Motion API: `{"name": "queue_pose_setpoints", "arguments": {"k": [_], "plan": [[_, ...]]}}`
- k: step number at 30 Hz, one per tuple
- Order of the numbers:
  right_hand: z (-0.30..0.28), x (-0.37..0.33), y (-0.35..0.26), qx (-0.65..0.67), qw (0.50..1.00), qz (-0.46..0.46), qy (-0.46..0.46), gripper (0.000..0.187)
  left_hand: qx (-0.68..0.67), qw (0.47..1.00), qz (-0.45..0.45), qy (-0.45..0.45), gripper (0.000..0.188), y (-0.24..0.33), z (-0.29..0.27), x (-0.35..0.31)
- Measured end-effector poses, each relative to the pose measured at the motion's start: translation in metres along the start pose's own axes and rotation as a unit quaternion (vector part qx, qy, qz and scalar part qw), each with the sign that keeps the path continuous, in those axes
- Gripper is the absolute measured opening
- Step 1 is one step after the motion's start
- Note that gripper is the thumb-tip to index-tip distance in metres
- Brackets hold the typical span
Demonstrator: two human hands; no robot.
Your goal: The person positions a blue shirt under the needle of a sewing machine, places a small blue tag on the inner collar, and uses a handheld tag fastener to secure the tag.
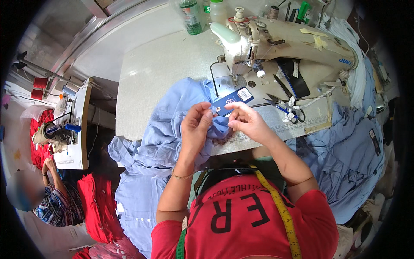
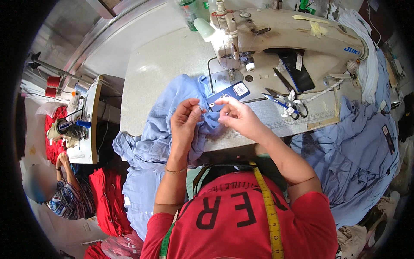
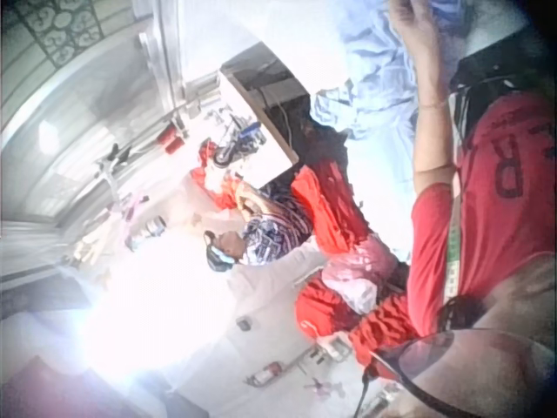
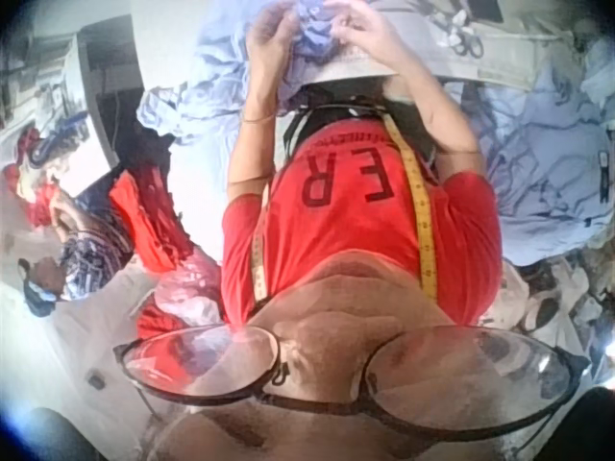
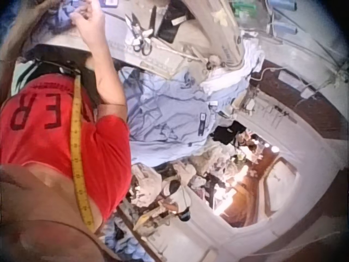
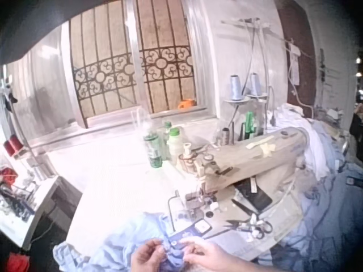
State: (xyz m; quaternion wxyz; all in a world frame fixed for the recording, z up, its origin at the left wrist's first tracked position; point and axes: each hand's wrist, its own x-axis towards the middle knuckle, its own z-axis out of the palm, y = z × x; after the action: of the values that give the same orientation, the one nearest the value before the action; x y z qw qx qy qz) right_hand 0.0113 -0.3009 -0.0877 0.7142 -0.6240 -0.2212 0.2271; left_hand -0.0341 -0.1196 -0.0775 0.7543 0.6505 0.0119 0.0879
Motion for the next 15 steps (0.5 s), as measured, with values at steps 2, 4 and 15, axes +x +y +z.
{"name": "queue_pose_setpoints", "arguments": {"k": [2, 4, 15], "plan": [[-0.005, -0.002, 0.009, 0.036, 0.999, 0.002, 0.034, 0.033, 0.005, 0.999, 0.004, 0.043, 0.024, 0.003, 0.000, 0.003], [-0.007, -0.003, 0.014, 0.079, 0.995, 0.002, 0.053, 0.031, -0.032, 0.995, 0.037, 0.089, 0.026, 0.002, -0.002, 0.006], [0.005, 0.000, 0.007, -0.232, 0.964, -0.089, 0.091, 0.021, 0.236, 0.964, 0.082, 0.094, 0.036, 0.028, -0.039, -0.021]]}}
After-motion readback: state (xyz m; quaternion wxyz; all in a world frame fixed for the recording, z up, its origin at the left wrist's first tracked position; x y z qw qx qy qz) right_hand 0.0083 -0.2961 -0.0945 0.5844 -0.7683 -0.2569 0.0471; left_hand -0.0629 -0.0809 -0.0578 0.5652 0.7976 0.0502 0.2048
